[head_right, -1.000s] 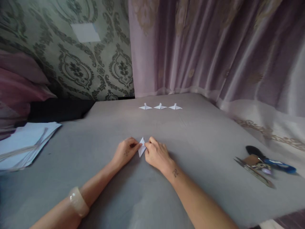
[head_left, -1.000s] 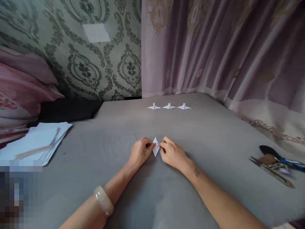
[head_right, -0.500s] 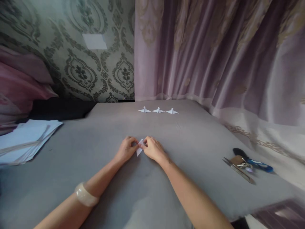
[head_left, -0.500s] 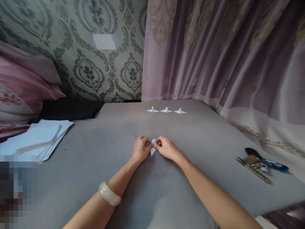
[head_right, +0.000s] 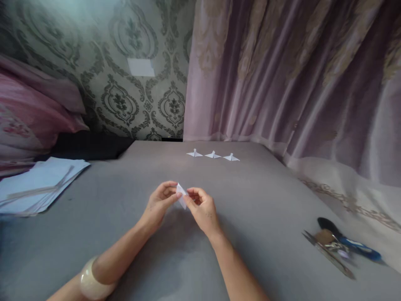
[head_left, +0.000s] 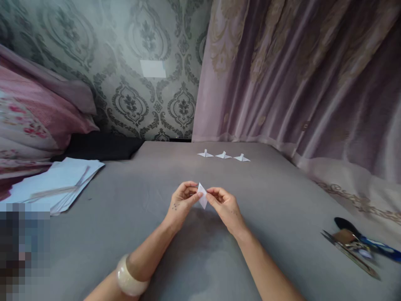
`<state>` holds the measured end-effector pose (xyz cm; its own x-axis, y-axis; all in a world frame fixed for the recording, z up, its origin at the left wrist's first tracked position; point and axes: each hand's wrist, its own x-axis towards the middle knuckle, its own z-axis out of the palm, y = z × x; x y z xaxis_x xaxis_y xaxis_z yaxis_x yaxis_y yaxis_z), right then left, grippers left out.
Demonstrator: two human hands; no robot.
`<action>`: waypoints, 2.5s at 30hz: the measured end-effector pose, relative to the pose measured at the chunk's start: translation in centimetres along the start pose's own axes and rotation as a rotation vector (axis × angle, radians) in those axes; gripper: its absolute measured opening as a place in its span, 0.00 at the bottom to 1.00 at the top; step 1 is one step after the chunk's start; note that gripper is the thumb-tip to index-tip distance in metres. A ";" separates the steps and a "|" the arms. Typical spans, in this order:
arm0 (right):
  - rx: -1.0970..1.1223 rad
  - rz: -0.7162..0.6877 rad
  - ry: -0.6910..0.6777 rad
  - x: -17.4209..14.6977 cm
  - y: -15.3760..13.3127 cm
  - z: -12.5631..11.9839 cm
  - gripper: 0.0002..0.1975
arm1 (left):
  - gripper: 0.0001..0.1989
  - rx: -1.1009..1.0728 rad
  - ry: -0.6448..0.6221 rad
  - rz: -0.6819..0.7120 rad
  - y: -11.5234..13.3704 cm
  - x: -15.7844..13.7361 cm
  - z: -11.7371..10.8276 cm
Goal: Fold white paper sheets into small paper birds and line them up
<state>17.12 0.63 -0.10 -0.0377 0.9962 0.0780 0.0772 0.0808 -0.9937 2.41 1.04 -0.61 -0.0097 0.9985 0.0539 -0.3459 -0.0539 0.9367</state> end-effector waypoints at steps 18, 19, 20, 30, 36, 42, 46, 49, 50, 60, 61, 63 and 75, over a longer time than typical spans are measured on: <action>-0.343 -0.491 0.257 -1.7 -0.5 0.0 0.06 | 0.09 0.008 0.014 -0.198 0.2 -0.1 0.4; -0.359 -0.508 0.250 -1.6 -0.6 0.0 0.06 | 0.09 0.015 0.011 -0.197 0.3 -0.1 0.4; -0.371 -0.518 0.243 -1.6 -0.6 0.0 0.07 | 0.08 0.024 0.006 -0.194 0.3 -0.1 0.4; -0.474 -0.580 0.244 -1.7 0.2 0.2 0.11 | 0.07 0.118 0.017 -0.154 0.4 -0.2 0.4; -0.332 -0.456 0.197 -1.8 -0.2 0.4 0.04 | 0.05 0.144 -0.070 -0.089 0.4 -0.2 0.4; 0.069 0.017 0.094 -1.2 -0.5 -0.4 0.08 | 0.14 -0.088 -0.235 -0.253 -0.2 -0.1 -0.1; 0.382 0.173 -0.053 -1.0 -0.9 -0.6 0.12 | 0.16 -0.178 -0.249 -0.295 -0.2 0.0 -0.2; 0.445 0.198 -0.113 -1.0 -1.3 -0.5 0.14 | 0.15 -0.208 -0.254 -0.296 -0.3 0.0 -0.3; 0.447 0.202 -0.118 -1.0 -1.3 -0.5 0.15 | 0.15 -0.211 -0.257 -0.297 -0.3 0.0 -0.3; 0.429 0.190 -0.183 -0.9 -1.3 -0.8 0.16 | 0.13 -0.183 -0.277 -0.277 0.0 -0.2 -0.2; 0.429 0.185 -0.183 -0.9 -1.3 -0.8 0.16 | 0.12 -0.161 -0.261 -0.267 0.1 -0.2 -0.2; 0.415 0.171 -0.167 -0.9 -1.4 -0.8 0.15 | 0.10 -0.108 -0.228 -0.240 0.1 -0.2 -0.1; -0.142 -0.034 0.005 -1.4 -1.4 -0.7 0.09 | 0.11 0.082 -0.175 -0.182 0.7 -0.6 0.4</action>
<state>17.76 -0.89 1.27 -0.0375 0.9929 0.1127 0.2161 0.1182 -0.9692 2.53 0.43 0.17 0.2104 0.9754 -0.0655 -0.2499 0.1184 0.9610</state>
